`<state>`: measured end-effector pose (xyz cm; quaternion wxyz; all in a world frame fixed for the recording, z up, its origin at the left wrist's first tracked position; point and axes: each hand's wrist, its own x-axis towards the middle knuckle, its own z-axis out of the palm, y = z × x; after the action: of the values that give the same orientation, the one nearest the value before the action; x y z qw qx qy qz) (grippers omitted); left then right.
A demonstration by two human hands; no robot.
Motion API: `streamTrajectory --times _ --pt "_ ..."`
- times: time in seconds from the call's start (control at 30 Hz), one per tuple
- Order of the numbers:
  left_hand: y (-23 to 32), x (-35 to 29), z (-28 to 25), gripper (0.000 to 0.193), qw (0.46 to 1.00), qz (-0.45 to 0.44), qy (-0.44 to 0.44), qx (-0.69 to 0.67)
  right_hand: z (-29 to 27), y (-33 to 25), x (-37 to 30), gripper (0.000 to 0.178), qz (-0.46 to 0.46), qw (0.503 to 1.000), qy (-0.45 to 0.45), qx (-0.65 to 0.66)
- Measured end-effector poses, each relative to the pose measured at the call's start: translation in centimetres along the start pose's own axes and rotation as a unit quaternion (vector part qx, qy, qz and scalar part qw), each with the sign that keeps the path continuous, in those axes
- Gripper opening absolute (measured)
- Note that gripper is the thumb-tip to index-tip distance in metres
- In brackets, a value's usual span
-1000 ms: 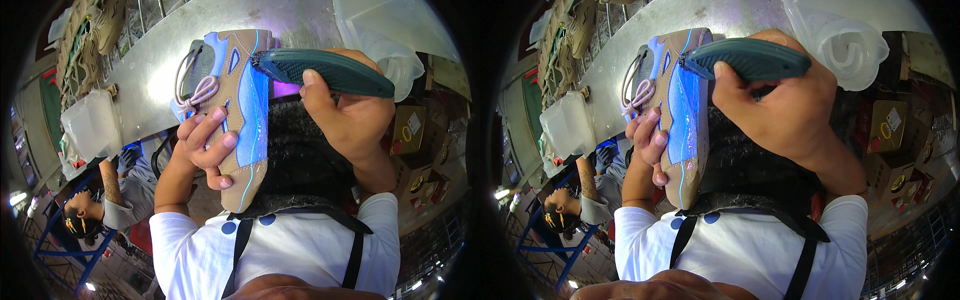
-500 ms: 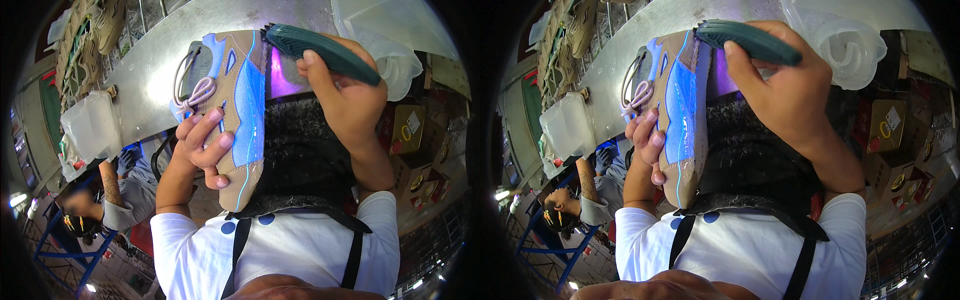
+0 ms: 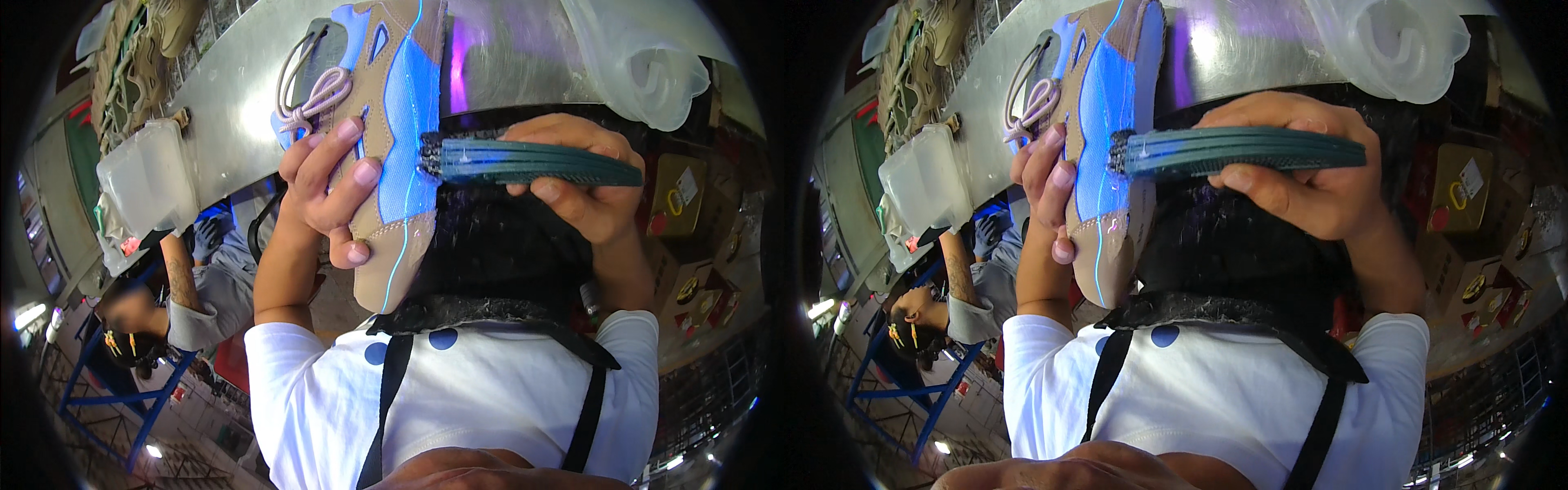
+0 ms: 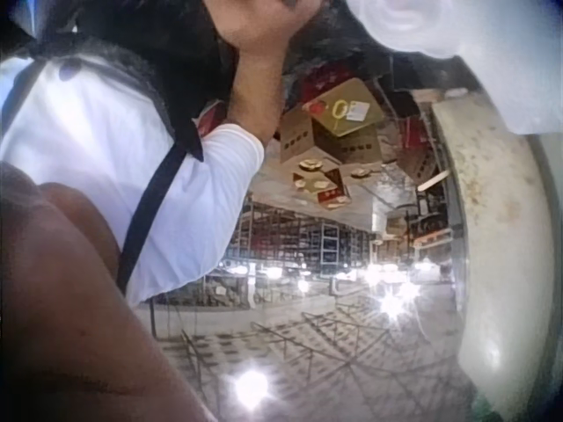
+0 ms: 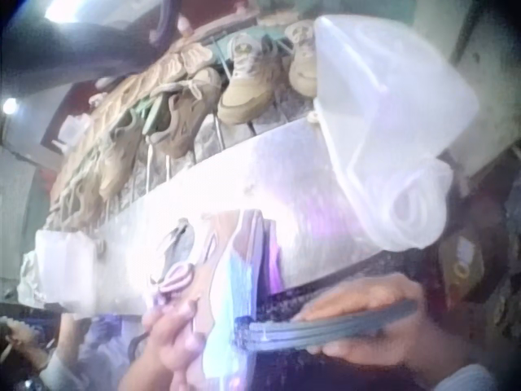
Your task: The person applies a liquid to the base of shoe uppers using a brush and then places the shoes back onto a conveyor rack.
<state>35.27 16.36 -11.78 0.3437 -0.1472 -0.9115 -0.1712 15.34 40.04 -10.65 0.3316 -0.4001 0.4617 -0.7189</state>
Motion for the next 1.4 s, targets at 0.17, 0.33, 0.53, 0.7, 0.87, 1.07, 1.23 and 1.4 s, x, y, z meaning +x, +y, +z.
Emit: streamTrajectory --times 0.17,0.33,0.53,0.7,0.87,1.07,1.23,1.4 --pt "-0.1 0.9 -0.4 0.038 0.999 0.028 -0.021 0.009 0.9 -1.4 -1.0 0.019 0.012 1.0 -0.007 -0.019" --pt "-0.3 1.3 -1.0 0.041 0.998 0.045 -0.052 0.01 0.9 -2.8 -0.6 0.017 0.02 0.999 -0.027 -0.035" --pt "-0.7 1.9 -0.7 0.044 0.998 0.062 -0.031 0.005 -0.6 -2.0 0.2 0.028 -0.032 0.994 -0.098 -0.026" --pt "-0.6 2.2 -0.4 0.057 0.999 0.039 -0.015 -0.009 0.3 -2.3 -1.1 0.027 -0.059 0.995 -0.075 -0.04" --pt "0.2 2.3 -1.0 0.066 0.999 -0.007 -0.033 0.009 2.0 -4.0 -2.3 0.03 -0.094 0.99 -0.029 -0.098" --pt "1.1 3.9 -1.2 0.061 0.998 -0.021 -0.045 0.033 3.1 -5.9 -3.5 0.03 -0.073 0.978 -0.027 -0.193" --pt "1.5 5.3 -1.4 0.045 0.998 -0.005 -0.047 0.044 3.6 -6.4 -3.3 0.03 -0.096 0.975 -0.012 -0.201" --pt "1.2 6.1 -1.5 0.03 0.995 0.054 -0.046 0.064 2.6 -6.6 -2.5 0.028 -0.119 0.975 -0.06 -0.178"
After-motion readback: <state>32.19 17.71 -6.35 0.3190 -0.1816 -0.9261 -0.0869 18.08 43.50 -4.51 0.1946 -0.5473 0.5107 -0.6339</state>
